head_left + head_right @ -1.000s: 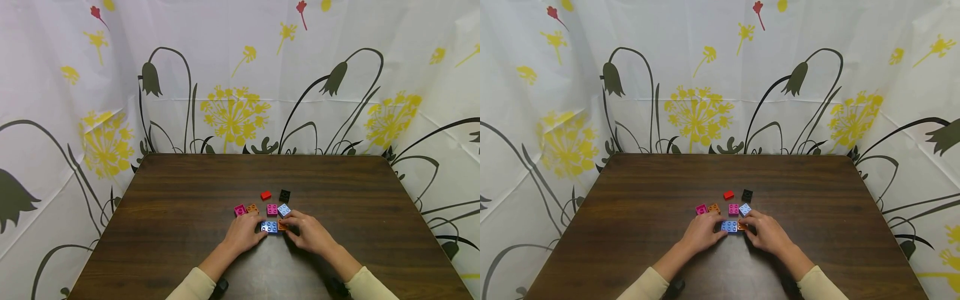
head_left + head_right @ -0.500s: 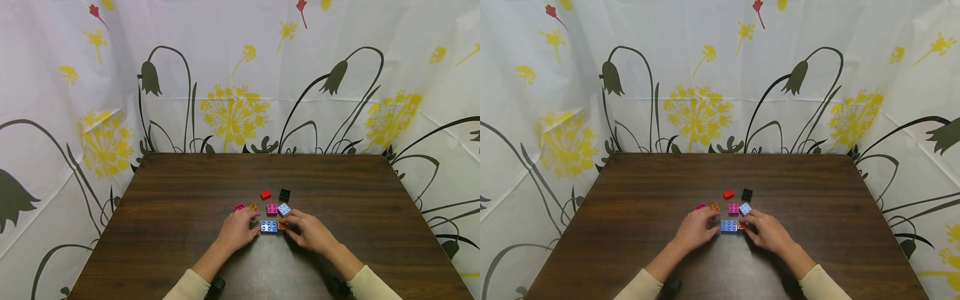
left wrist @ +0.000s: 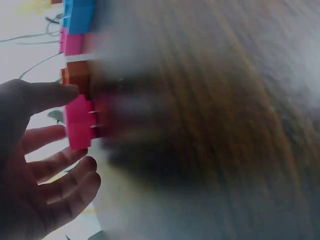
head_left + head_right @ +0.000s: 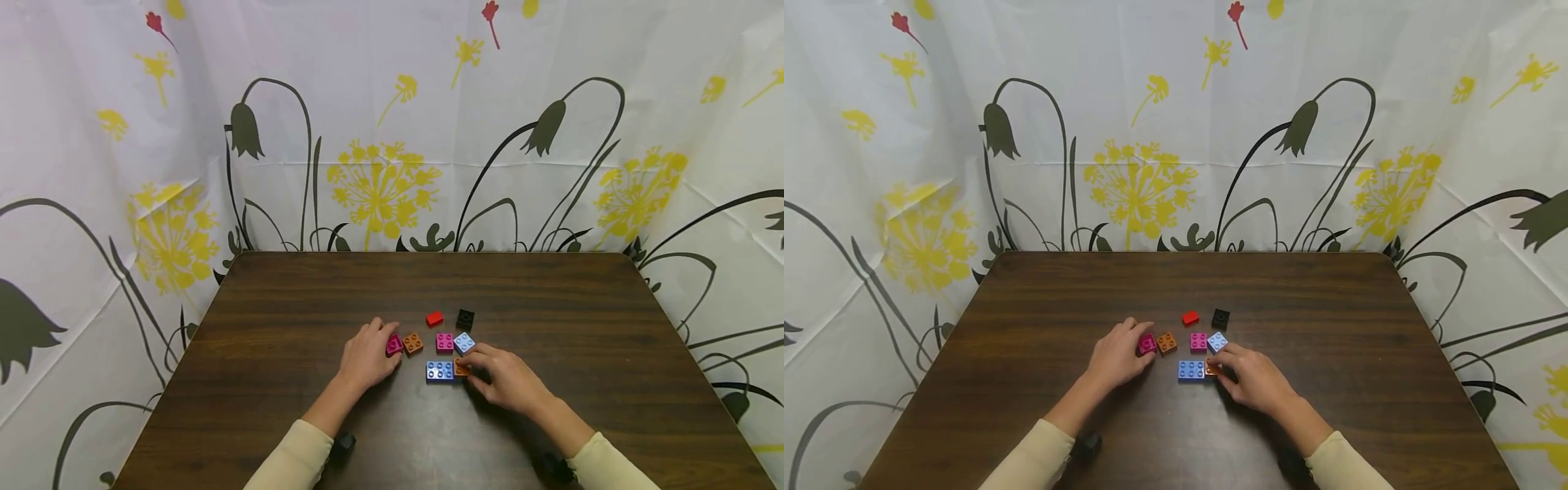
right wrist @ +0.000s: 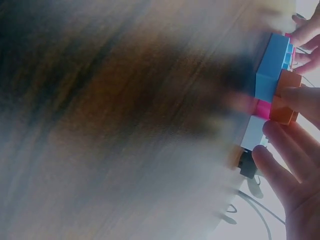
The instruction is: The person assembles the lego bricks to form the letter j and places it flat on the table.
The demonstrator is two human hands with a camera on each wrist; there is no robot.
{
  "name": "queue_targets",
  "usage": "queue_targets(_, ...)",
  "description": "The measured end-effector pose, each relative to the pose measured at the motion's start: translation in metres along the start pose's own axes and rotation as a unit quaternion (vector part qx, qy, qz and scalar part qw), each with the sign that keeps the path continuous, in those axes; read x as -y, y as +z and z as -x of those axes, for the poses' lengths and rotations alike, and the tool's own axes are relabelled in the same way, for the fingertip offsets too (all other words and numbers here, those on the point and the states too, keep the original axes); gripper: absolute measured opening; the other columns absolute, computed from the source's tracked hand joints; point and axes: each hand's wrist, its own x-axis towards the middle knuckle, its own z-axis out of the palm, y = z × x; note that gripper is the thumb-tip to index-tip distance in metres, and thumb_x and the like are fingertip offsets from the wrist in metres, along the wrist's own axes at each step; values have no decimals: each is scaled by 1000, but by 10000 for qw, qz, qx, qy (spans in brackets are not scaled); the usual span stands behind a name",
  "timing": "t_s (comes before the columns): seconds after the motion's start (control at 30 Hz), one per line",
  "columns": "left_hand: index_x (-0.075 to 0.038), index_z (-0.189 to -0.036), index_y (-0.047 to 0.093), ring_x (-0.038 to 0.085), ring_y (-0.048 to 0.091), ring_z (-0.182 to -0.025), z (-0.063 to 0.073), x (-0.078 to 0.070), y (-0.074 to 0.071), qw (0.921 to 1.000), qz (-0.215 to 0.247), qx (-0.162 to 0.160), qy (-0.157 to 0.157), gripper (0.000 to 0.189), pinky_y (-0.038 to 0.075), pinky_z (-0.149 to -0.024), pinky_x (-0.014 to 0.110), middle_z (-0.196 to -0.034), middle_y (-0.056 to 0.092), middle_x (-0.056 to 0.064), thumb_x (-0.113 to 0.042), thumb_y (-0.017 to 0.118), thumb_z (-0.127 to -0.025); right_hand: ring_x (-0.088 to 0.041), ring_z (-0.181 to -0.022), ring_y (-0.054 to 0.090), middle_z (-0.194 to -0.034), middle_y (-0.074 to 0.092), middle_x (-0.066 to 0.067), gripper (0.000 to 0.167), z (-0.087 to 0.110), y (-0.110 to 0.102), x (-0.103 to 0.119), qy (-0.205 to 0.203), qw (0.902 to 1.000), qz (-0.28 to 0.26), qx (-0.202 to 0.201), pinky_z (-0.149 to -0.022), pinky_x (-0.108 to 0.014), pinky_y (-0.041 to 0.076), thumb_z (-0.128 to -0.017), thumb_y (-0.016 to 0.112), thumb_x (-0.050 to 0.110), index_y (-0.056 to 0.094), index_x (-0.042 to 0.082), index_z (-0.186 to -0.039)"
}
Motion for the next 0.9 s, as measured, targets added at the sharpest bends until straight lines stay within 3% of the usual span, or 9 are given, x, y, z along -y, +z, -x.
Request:
queue_targets(0.23, -19, -123, 68, 17, 53, -79, -5, 2, 7, 9998, -108, 184, 53, 44, 48, -60, 34, -96, 58, 2, -27, 80, -81, -8, -96, 61, -108, 64, 8, 28, 0, 0, 0, -25, 10000, 2, -4, -81, -35, 54, -81, 81, 16, 73, 18, -108)
queue_targets(0.47, -25, -121, 69, 13, 48, -66, -6, 5, 3, 9995, 71, -316, 48, 38, 38, -48, 29, -88, 56, -2, -29, 77, -84, -8, -95, 62, -107, 64, 8, 28, 0, 0, 0, -75, 10000, 40, -25, -80, -35, 54, -81, 80, 16, 72, 18, -107)
queue_targets(0.6, -25, -112, 72, 12, 49, -71, -4, 1, -8, 9970, 552, -534, 83, 29, 40, -51, 28, -88, 58, -4, -30, 77, -84, -7, -95, 62, -108, 64, 8, 28, 0, 1, -1, -112, 9999, 89, -61, -80, -35, 54, -81, 80, 17, 72, 19, -108)
queue_targets(0.73, -23, -102, 71, 13, 52, -77, 1, -9, -18, 9921, 1219, -289, 106, 23, 44, -61, 29, -88, 61, -8, -28, 80, -81, -8, -95, 62, -108, 64, 8, 28, 0, 2, -1, -94, 9999, 108, -35, -80, -35, 54, -82, 80, 18, 72, 19, -109)
queue_targets(0.8, -22, -96, 69, 15, 54, -79, 4, -13, -19, 9855, 1686, -62, 173, 20, 45, -65, 30, -86, 61, -9, -25, 81, -80, -8, -96, 62, -109, 65, 8, 28, 1, 2, -2, -78, 9999, 110, -23, -80, -35, 54, -82, 80, 19, 72, 19, -109)
queue_targets(0.9, -18, -88, 66, 19, 59, -77, 7, -17, -15, 9696, 2420, 207, 315, 20, 47, -66, 29, -81, 61, -8, -18, 83, -78, -8, -96, 62, -109, 65, 8, 28, 1, 3, -2, -76, 9999, 115, -21, -80, -34, 54, -82, 80, 19, 72, 19, -109)
